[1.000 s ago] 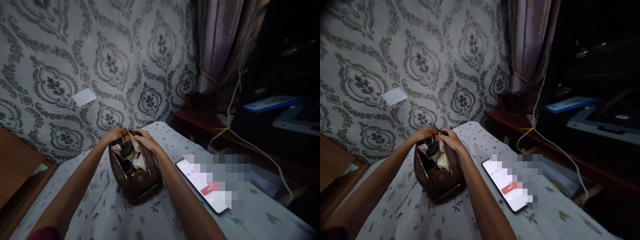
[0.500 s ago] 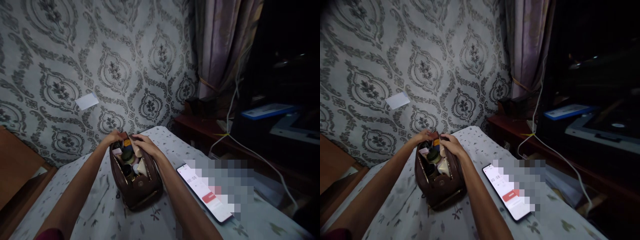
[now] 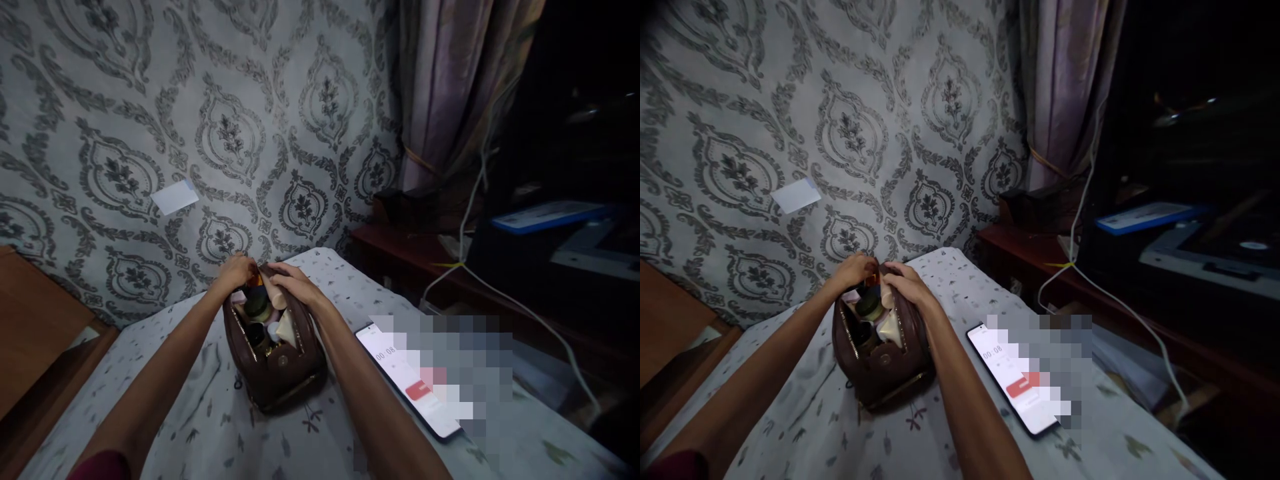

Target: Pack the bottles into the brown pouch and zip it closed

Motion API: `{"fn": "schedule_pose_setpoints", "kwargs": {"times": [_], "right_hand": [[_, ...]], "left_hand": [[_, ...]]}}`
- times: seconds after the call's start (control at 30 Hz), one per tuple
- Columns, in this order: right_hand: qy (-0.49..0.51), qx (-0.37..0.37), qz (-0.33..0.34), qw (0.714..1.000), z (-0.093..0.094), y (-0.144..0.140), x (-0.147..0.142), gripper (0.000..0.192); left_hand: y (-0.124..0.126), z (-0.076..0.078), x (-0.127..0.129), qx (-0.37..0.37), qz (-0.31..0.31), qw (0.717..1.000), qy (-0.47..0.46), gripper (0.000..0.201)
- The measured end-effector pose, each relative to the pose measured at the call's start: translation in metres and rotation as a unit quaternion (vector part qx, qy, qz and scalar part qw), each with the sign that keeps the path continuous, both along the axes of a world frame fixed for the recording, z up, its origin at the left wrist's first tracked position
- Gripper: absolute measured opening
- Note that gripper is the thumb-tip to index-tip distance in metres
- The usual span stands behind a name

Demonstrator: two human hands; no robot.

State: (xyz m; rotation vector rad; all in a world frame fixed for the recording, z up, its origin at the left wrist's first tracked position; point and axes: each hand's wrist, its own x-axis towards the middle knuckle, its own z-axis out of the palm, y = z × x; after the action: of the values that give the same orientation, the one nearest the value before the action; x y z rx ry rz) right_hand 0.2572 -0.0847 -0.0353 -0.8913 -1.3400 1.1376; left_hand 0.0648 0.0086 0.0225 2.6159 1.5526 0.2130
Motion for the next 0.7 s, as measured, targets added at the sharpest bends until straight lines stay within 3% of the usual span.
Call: {"fn": "schedule_pose_setpoints", "kwargs": {"times": [0.13,0.5,0.7], "right_hand": [[0.015,-0.002,0.001,1.0,-0.001,0.0,0.0,0.051],[-0.024,0.019,-0.001,1.0,-0.001,-0.001,0.0,0.045],[-0.039,0.018,0.015,0.999,-0.001,0.001,0.0,0.051]], "left_hand": [[-0.003,0.001,0.006,-0.017,-0.02,1.0,-0.005,0.034],[0.003,-0.003,0.004,-0.051,-0.01,0.997,-0.061,0.026],[0.013,-0.006,-0.006,-0.012,0.071,0.99,-0.122,0.023]]}}
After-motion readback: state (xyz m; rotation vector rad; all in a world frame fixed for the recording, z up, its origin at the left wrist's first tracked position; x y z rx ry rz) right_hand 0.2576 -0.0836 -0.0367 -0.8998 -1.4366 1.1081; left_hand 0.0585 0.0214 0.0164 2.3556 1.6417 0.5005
